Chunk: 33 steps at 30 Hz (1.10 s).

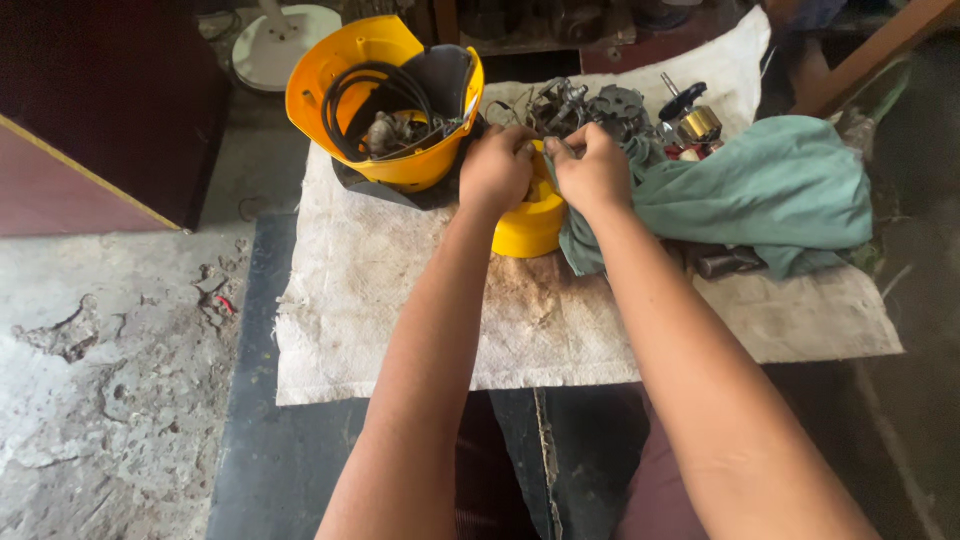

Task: The person cleans the interior of a yellow plastic appliance housing using a brush and a cloth before manipulating small internal metal components by hand.

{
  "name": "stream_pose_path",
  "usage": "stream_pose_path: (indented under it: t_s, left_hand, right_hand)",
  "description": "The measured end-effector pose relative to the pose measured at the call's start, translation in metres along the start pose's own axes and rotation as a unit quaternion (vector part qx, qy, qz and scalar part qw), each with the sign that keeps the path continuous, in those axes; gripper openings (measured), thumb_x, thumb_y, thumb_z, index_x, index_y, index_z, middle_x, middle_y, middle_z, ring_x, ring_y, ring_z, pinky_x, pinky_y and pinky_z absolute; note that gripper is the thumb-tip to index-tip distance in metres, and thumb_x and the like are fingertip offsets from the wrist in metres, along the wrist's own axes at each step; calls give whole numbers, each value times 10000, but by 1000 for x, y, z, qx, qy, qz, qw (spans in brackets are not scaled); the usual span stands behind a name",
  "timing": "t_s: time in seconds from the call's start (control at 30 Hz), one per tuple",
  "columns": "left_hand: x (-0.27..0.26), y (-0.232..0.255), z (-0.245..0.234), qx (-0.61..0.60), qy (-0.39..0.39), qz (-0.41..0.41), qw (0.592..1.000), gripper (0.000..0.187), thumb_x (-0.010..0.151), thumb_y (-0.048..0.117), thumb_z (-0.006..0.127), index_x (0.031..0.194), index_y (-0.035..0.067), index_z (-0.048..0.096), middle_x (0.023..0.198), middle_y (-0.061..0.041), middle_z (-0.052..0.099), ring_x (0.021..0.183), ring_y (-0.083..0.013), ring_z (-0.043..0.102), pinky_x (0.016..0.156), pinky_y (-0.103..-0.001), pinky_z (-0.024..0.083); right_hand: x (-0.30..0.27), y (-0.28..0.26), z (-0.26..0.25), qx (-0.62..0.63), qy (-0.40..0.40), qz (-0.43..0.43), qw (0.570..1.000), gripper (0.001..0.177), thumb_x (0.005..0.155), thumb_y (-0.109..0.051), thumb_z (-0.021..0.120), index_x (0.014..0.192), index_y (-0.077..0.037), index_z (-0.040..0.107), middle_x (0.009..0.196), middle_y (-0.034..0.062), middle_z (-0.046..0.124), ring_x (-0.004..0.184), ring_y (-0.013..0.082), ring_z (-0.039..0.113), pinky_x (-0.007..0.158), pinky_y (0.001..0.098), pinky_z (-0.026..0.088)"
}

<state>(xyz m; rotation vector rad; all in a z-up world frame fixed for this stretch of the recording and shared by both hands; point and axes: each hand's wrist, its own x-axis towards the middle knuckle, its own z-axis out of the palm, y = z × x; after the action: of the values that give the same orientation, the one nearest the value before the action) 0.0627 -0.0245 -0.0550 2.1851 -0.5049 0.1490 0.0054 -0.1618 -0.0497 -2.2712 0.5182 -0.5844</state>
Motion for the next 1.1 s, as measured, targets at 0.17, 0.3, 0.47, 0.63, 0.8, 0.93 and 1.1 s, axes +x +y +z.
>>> stream_pose_path:
  t_s: [0.17, 0.3, 0.47, 0.63, 0.8, 0.93, 1.1]
  left_hand:
    - [-3, 5, -2, -3, 4, 6, 1000, 222, 909, 240, 638, 1086, 195, 764, 1106, -73, 701, 1062, -310, 659, 930, -412, 516]
    - [-2, -1, -4, -7, 14, 5, 1000, 219, 904, 248, 642, 1079, 198, 764, 1108, -68, 704, 1069, -305, 663, 930, -409, 520]
    - [0, -4, 3, -2, 28, 19, 999, 226, 901, 253, 649, 1088, 192, 760, 1116, -75, 704, 1076, -316, 656, 934, -415, 517]
    - [1, -8, 5, -3, 21, 9, 1000, 237, 899, 259, 647, 1099, 195, 758, 1106, -78, 705, 1075, -315, 661, 934, -415, 518]
    - [2, -5, 3, -4, 12, 8, 1000, 215, 905, 257, 653, 1077, 197, 767, 1100, -89, 700, 1062, -317, 666, 935, -416, 519]
    - [1, -5, 1, -4, 20, 21, 1000, 220, 884, 243, 669, 1070, 182, 768, 1084, -101, 701, 1059, -333, 657, 929, -425, 512]
    - [5, -9, 0, -41, 15, 21, 999, 233, 886, 233, 657, 1074, 146, 764, 1081, -112, 703, 1048, -329, 670, 926, -415, 519]
  right_hand:
    - [-3, 0, -2, -2, 1, 4, 1000, 346, 894, -396, 798, 931, -79, 664, 763, 119, 696, 707, 294, 682, 654, 418, 512]
    - [-19, 3, -4, 46, 15, -22, 999, 302, 888, -330, 791, 918, -71, 637, 743, 85, 696, 669, 255, 680, 632, 395, 518]
    - [-34, -2, -14, 41, 1, -29, 999, 288, 913, -304, 779, 935, -65, 620, 714, 120, 663, 632, 284, 649, 612, 418, 495]
    - [-23, -1, -9, -5, 12, -67, 998, 294, 908, -299, 796, 911, -58, 629, 698, 113, 659, 629, 278, 628, 588, 414, 477]
    - [13, 15, 10, 55, -24, -49, 997, 319, 903, -327, 819, 866, -61, 647, 703, 69, 663, 630, 208, 627, 604, 361, 486]
    - [26, 24, 18, 113, -46, -59, 991, 303, 893, -317, 830, 863, -70, 657, 714, 28, 683, 630, 132, 620, 600, 318, 491]
    - [5, 22, 9, 99, -20, -75, 992, 287, 902, -285, 828, 879, -67, 643, 678, 9, 659, 580, 99, 591, 551, 300, 467]
